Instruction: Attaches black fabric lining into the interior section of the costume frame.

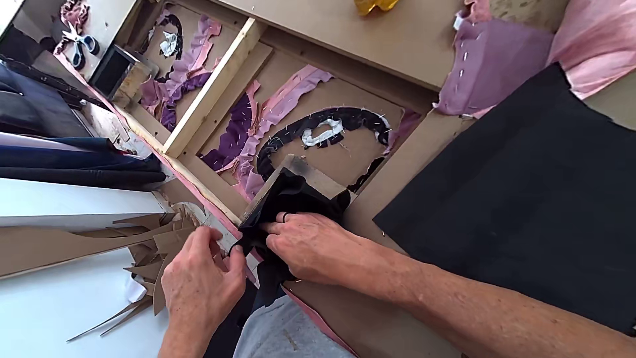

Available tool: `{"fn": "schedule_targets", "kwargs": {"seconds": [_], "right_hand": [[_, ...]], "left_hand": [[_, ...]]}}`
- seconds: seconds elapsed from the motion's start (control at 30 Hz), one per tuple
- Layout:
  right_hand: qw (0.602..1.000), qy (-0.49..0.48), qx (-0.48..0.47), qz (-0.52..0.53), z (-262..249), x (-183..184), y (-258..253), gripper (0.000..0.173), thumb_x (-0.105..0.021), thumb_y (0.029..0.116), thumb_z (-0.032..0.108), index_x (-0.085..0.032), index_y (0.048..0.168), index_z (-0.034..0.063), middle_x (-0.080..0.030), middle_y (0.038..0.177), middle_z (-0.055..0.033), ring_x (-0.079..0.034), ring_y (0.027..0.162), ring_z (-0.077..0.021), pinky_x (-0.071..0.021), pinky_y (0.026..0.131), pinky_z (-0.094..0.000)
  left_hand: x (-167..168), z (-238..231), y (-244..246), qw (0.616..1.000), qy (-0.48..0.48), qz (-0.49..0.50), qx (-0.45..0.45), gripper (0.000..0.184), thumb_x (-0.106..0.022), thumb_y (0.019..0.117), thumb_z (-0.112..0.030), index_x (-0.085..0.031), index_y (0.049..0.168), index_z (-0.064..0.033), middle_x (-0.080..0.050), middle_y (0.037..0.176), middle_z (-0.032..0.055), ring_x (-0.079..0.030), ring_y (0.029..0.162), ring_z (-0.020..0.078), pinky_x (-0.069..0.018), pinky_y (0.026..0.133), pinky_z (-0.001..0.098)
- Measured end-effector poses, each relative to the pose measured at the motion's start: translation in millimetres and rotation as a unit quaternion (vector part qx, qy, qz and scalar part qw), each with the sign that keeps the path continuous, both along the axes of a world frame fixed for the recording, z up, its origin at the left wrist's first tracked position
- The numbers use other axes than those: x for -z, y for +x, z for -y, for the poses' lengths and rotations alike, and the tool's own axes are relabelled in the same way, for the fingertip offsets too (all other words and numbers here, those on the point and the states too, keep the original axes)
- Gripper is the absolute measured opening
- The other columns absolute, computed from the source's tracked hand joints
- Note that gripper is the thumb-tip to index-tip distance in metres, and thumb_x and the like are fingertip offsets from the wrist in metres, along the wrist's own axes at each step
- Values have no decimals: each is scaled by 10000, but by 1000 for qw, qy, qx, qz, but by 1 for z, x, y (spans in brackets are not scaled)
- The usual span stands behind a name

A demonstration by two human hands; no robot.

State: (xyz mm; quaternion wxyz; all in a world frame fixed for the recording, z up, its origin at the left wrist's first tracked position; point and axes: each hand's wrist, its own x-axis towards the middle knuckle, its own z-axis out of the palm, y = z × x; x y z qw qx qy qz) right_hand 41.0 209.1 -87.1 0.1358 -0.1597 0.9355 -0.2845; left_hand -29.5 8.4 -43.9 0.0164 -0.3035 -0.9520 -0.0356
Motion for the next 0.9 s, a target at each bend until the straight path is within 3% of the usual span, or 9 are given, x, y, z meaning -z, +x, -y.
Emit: {"fn": "schedule_targets", "kwargs": {"seconds": [0.03, 0.1, 0.3, 0.43, 0.5, 0.57, 0.63, 0.77, 0.9], "right_hand": [[1000, 10, 18, -22, 2, 1, 1, 87, -633, 937, 122, -706, 915, 80, -714, 1095, -74, -664, 1034, -264, -550, 799, -415], [997, 36, 42, -57, 7, 2, 3, 106, -640, 921, 128, -690, 837, 86, -706, 980, -75, -673, 945, -257, -541, 717, -405], [973, 88, 151, -153, 8, 5, 9, 130, -684, 831, 75, -649, 707, 56, -653, 765, -113, -672, 761, -304, -523, 581, -440], [985, 68, 89, -131, -10, 7, 1, 125, -655, 840, 63, -669, 719, 89, -734, 922, -61, -694, 790, -245, -535, 598, -410], [990, 56, 53, -117, -10, 7, -3, 135, -653, 858, 80, -676, 730, 116, -733, 971, -19, -690, 857, -220, -547, 643, -399], [990, 50, 34, -130, -8, 10, -7, 143, -659, 860, 91, -671, 720, 119, -728, 944, -14, -685, 859, -220, -541, 631, -394], [988, 36, 18, -150, -5, 16, -7, 152, -652, 863, 101, -663, 715, 129, -709, 902, -4, -668, 835, -212, -530, 630, -384], [989, 24, -12, -149, 0, 18, -9, 151, -658, 888, 128, -692, 741, 128, -738, 959, -5, -680, 851, -205, -526, 666, -392], [989, 39, -52, -133, 2, 14, -13, 183, -635, 925, 156, -674, 748, 132, -688, 868, -16, -649, 806, -197, -491, 662, -372]], "left_hand": [[-2, -7, -2, 1000, -4, 0, 1, 454, -556, 870, -485, -689, 1040, -86, -671, 826, 29, -651, 655, 196, -522, 528, 429], [-3, -22, -3, 1000, -18, -7, 14, 522, -569, 885, -549, -682, 1084, -79, -683, 874, 54, -670, 704, 232, -524, 545, 455], [8, -29, -6, 995, -93, 29, 11, 238, -595, 923, -345, -633, 824, -132, -567, 596, 35, -623, 564, 274, -449, 482, 478], [10, -15, -9, 997, -45, 69, -2, 239, -548, 927, -336, -619, 729, -224, -469, 516, -73, -515, 478, 147, -386, 458, 401], [9, -16, -9, 998, -35, 60, -9, 205, -563, 887, -336, -626, 735, -213, -491, 533, -62, -531, 493, 156, -386, 461, 410], [9, -21, -10, 998, -44, 35, -7, 241, -580, 871, -393, -635, 794, -171, -551, 603, -18, -585, 545, 201, -420, 469, 437], [9, -24, -12, 998, -61, 30, 3, 352, -591, 933, -481, -647, 836, -147, -592, 646, 15, -625, 585, 239, -454, 484, 454], [15, -19, -14, 996, -32, -5, 82, 354, -518, 1003, -351, -614, 729, -148, -528, 578, -3, -583, 525, 206, -416, 448, 401], [21, -9, -8, 988, 18, -51, 144, 351, -503, 1002, -304, -599, 705, -144, -517, 585, -19, -556, 522, 167, -394, 442, 337]]}}
